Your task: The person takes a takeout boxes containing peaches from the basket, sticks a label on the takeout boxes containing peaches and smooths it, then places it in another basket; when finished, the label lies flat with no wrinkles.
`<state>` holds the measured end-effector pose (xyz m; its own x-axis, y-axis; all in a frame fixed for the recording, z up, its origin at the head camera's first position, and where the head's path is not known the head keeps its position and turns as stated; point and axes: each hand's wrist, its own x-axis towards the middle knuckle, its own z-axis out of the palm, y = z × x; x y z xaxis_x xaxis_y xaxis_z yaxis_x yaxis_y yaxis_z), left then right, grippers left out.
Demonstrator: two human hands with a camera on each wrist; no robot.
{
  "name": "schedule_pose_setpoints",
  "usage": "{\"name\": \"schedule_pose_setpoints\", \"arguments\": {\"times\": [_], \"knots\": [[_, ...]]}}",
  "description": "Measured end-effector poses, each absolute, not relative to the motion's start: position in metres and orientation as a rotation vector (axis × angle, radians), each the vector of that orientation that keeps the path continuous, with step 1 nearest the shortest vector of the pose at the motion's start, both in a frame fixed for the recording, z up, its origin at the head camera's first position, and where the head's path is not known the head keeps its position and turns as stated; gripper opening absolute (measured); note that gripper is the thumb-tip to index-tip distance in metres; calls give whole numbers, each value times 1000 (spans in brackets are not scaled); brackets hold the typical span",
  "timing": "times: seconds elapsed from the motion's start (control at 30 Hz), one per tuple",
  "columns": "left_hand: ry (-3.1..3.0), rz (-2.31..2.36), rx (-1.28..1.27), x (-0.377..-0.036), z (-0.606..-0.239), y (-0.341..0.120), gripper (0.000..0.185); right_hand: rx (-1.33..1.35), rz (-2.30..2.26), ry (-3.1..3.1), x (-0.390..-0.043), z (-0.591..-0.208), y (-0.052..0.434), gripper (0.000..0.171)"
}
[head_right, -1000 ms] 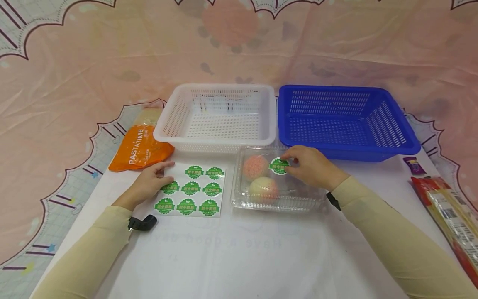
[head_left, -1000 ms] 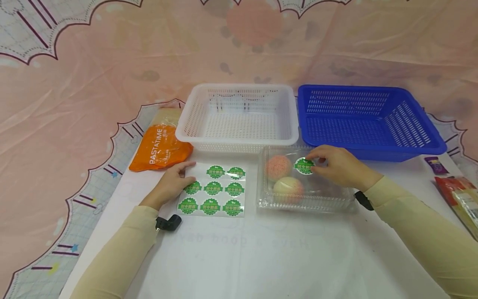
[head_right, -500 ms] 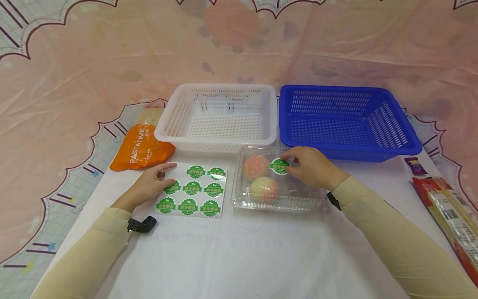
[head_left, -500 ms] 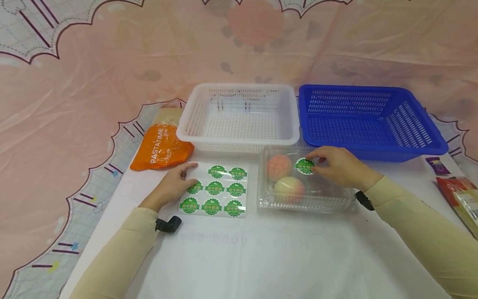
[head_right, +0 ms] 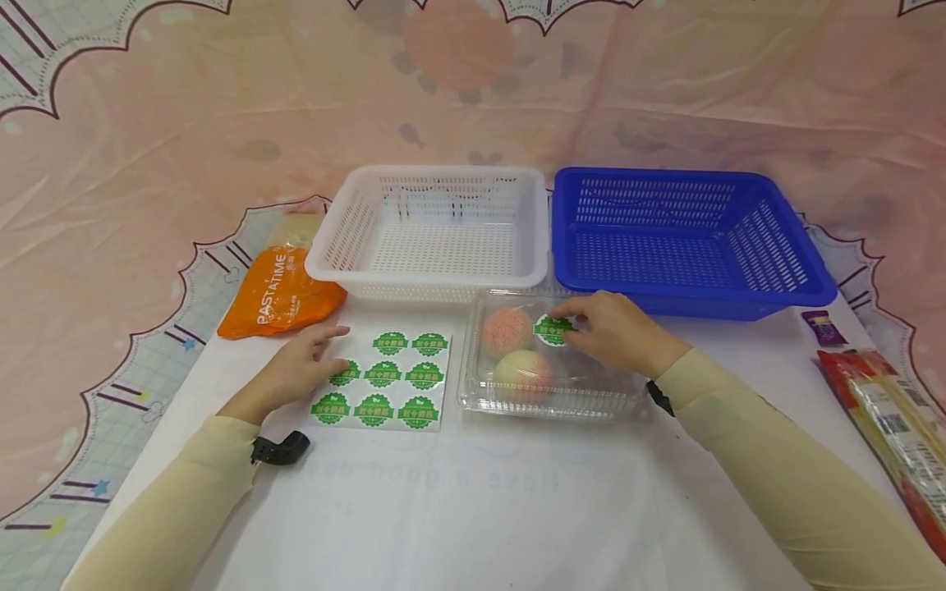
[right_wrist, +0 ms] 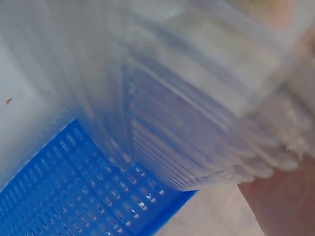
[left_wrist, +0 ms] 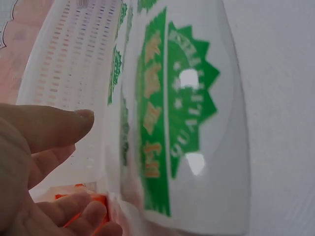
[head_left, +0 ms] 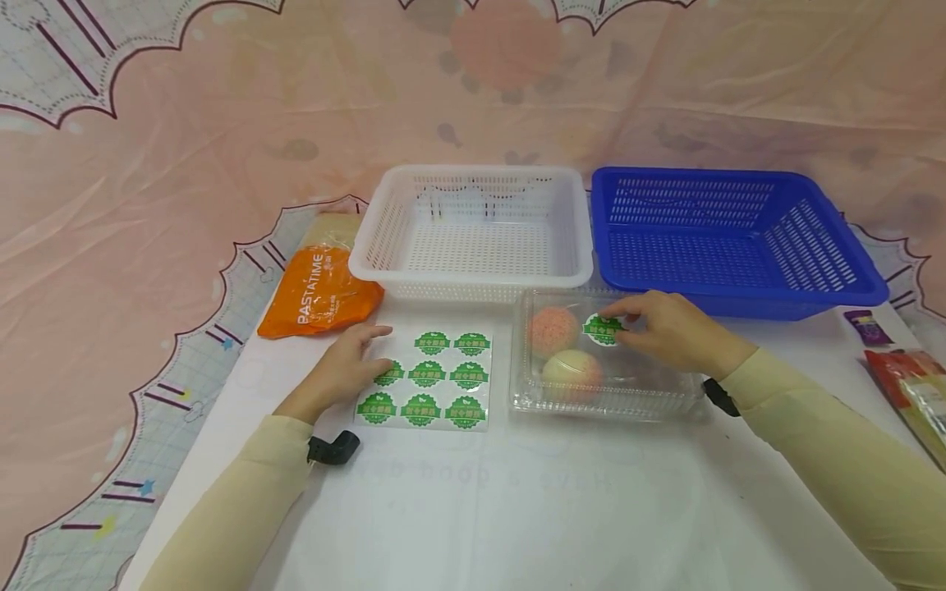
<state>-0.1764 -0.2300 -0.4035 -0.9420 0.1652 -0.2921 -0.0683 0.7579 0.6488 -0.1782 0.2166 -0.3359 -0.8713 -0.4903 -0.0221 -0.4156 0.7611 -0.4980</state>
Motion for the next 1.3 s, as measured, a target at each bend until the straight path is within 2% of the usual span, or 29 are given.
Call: {"name": "schedule_pose_setpoints", "arguments": {"times": [0.2,0.67,1.03,1.3], "knots": [[2640,958,126,-172,-397,-224,57,-725,-772,2773,-178,-336,216,31],[2647,1024,340,-155,-385,-195,54,-733,-772,2782,-176,-336,222,20],[2582,1180,532,-148,-383,-171,58,-613,-795,2776,-171,-334,233,24],[2543,1226,607,-145,-382,-156,58,-610,-803,2771,-163,-333,239,35]]}}
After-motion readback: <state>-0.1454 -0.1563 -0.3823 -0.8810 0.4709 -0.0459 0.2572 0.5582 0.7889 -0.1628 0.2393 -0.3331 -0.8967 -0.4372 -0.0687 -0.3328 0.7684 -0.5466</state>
